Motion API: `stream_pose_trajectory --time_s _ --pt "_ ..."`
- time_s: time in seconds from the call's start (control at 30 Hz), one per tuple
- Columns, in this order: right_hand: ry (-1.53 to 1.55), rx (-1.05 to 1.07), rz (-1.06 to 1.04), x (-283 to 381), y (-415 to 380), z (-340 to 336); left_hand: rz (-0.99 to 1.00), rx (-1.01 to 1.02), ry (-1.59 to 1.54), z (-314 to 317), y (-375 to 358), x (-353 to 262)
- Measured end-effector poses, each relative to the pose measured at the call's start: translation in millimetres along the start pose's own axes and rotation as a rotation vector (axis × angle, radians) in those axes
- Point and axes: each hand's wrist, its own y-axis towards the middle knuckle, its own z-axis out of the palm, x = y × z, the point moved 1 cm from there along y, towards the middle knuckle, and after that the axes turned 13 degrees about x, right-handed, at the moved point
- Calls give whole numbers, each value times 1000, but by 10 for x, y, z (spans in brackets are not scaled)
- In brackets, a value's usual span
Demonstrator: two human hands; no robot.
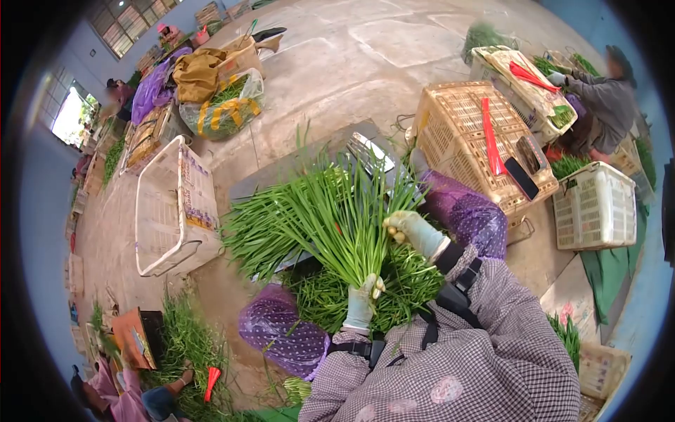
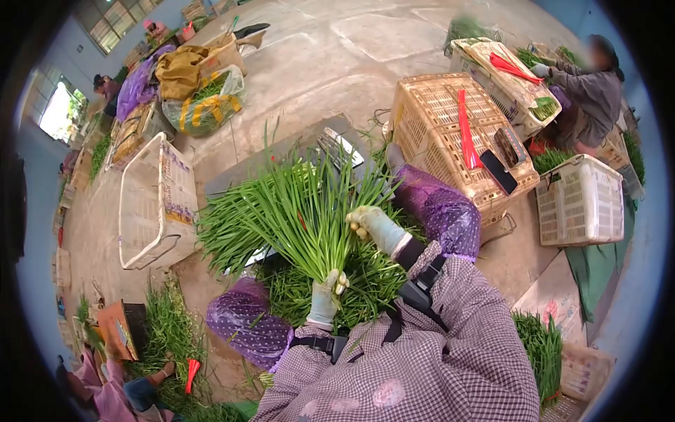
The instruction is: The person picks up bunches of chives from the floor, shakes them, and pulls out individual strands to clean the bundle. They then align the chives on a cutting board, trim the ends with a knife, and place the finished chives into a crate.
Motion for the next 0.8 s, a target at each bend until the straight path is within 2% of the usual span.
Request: stream_pose_trajectory --time_s 0.13,0.2,0.27,0.33,0.37,0.4,0.43,0.5,0.53,0.57,0.6,0.63,0.67,0.7,0.73,0.8 --pt "167 -143 -149 574 112 -206 27 15 -69 11 -10 0" --pt "293 -235 -290 1036 99 -327 24 21 -87 -11 -31 8" --pt "330 -228 -631 1512 -52 -427 23 26 -108 -9 -34 -14" --pt "263 -257 -866 1905 -272 -550 5 -23 -201 34 -84 -103" --pt "262 -263 -870 1931 -376 -580 30 -14 -251 61 -83 -169" --pt "-7 -376 -856 1923 -492 -613 50 -36 -269 86 -95 -223" --pt "-276 -486 -828 1885 -589 -622 86 39 -326 121 -105 -326" --pt "-302 -465 -676 1507 -545 -527 120 172 -416 130 -105 -541" --pt "-296 -441 -497 1195 -433 -600 153 212 -419 244 -117 -735" --pt "-422 -356 -499 681 -110 -864 185 225 -479 311 -127 -845" --pt "-912 -444 -479 320 124 -864 214 238 -533 358 -137 -934" --pt "-1286 -469 -555 305 138 -577 234 235 -553 378 -140 -1017" --pt "-1378 -388 -523 261 218 -364 232 233 -540 388 -137 -1090" --pt "-1507 -269 -392 172 411 -298 258 240 -567 395 -136 -1161" --pt "-1517 -170 -505 110 546 -229 282 248 -596 392 -141 -1221" --pt "-1707 -252 -405 -29 607 -95 309 249 -591 280 -157 -1318"
